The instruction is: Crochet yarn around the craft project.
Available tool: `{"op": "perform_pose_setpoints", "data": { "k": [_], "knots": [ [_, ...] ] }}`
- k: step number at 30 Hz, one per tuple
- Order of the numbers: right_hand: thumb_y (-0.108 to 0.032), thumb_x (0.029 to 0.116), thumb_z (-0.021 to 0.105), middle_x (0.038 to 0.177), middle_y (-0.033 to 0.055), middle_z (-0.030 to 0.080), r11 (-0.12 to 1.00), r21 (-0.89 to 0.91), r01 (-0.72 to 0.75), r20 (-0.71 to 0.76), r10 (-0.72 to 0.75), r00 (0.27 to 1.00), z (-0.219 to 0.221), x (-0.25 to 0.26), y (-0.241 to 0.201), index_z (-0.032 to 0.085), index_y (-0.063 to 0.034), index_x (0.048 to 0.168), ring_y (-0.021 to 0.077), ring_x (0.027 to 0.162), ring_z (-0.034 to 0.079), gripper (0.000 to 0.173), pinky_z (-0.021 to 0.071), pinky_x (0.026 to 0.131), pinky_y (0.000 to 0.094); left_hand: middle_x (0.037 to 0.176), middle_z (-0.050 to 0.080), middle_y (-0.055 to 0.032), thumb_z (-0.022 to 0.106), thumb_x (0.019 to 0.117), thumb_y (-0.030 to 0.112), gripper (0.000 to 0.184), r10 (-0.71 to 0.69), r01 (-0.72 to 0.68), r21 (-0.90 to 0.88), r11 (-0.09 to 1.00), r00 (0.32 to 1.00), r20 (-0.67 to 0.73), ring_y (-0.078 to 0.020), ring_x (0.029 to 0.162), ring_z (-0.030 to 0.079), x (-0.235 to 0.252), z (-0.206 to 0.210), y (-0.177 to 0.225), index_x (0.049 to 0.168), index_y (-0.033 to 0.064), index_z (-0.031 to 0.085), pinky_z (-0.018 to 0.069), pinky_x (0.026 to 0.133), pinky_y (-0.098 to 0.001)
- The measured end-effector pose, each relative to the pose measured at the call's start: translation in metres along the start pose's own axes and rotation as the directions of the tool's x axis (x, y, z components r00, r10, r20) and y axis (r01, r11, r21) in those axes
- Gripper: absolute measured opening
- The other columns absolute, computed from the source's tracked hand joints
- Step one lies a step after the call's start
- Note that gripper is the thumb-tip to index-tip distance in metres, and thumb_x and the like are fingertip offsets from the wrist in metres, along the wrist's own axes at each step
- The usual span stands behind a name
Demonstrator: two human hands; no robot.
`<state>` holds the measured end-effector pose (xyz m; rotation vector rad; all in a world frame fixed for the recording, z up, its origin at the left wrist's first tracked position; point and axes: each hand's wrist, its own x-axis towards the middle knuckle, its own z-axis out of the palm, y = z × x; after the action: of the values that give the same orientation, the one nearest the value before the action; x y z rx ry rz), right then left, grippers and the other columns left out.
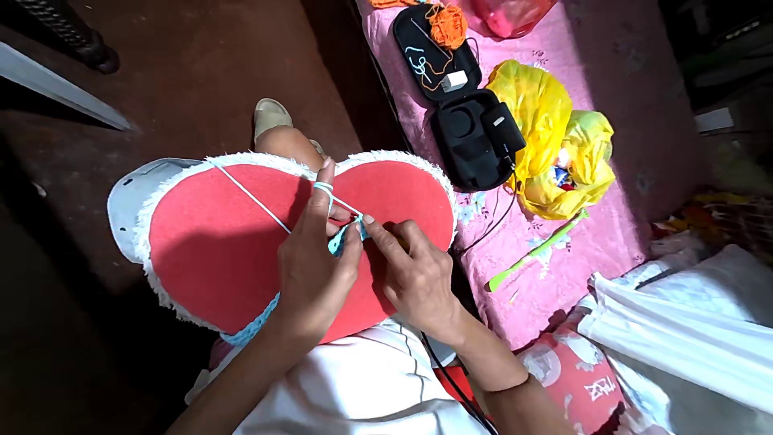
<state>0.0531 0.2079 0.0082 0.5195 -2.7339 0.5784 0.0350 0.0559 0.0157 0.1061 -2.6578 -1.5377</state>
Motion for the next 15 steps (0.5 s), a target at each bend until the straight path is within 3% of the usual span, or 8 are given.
{"op": "perform_pose_setpoints", "data": {
  "k": [4,8,10,12,13,15],
  "knots": [
    [-0.001,0.0863,0.059,0.085,0.01,0.065,0.998,0.062,-0.029,-0.058,0.033,0.998,0.003,-0.002,-0.004,0.078,-0.0088,0.119,0.0163,0.069,0.062,0.039,0.0505,0.055,0.0247,0.094,0.071,0.0068,0.067,0.0897,0.013,0.078,-0.014,0.012,-0.11,0.994,1.0,-0.02,0.0038,0.069,0.061,0.0,0.0,-0.002,0.16,0.0141,0.033,0.0497,0.058,-0.0142],
    [0.0,0.0858,0.059,0.084,0.0103,0.065,0.994,0.091,-0.068,-0.064,0.074,0.995,0.002,0.003,-0.011,0.078,-0.0083,0.118,0.0169,0.069,0.063,0.038,0.0517,0.055,0.0258,0.09,0.072,0.0065,0.066,0.0888,0.009,0.077,0.05,-0.063,-0.145,0.987,0.994,-0.095,0.0055,0.071,0.062,-0.001,0.004,-0.003,0.158,0.0066,0.033,0.0497,0.062,-0.0124],
    [0.001,0.0877,0.058,0.087,0.0097,0.065,0.968,0.21,-0.139,-0.028,0.148,0.989,0.0,0.007,-0.016,0.076,-0.0064,0.121,0.0148,0.07,0.063,0.039,0.0533,0.057,0.0262,0.088,0.072,0.0056,0.065,0.0882,0.008,0.077,0.073,-0.091,-0.143,0.986,0.99,-0.121,0.0045,0.071,0.061,-0.002,0.008,-0.002,0.158,0.0056,0.033,0.0495,0.064,-0.0137],
    [0.0,0.0942,0.058,0.095,0.0083,0.068,0.836,0.475,-0.276,0.09,0.267,0.96,-0.005,0.014,-0.017,0.068,-0.003,0.132,0.0102,0.076,0.064,0.039,0.056,0.066,0.0244,0.087,0.072,0.0067,0.064,0.0871,0.007,0.08,0.078,-0.103,-0.226,0.969,0.99,-0.116,0.0045,0.072,0.062,-0.004,0.01,-0.001,0.159,0.0048,0.03,0.0507,0.066,-0.0134],
    [0.0,0.0959,0.059,0.099,0.0073,0.07,0.699,0.623,-0.35,0.167,0.319,0.933,-0.007,0.018,-0.016,0.063,-0.0019,0.136,0.007,0.077,0.064,0.04,0.0561,0.068,0.0215,0.087,0.072,0.0071,0.065,0.0869,0.005,0.081,0.068,-0.096,-0.308,0.946,0.993,-0.101,0.0036,0.073,0.064,-0.004,0.008,-0.001,0.159,0.0044,0.028,0.0527,0.069,-0.014],
    [0.005,0.0943,0.059,0.09,0.0046,0.064,0.416,0.817,-0.4,0.255,0.362,0.897,-0.006,0.023,-0.016,0.056,0.0011,0.137,0.0024,0.063,0.054,0.043,0.0466,0.054,0.0155,0.086,0.072,0.0066,0.067,0.0848,0.0,0.085,0.015,-0.036,-0.469,0.883,0.999,-0.047,-0.0003,0.074,0.066,-0.001,0.001,0.0,0.159,0.0059,0.027,0.0559,0.069,-0.0158]
  ]
}}
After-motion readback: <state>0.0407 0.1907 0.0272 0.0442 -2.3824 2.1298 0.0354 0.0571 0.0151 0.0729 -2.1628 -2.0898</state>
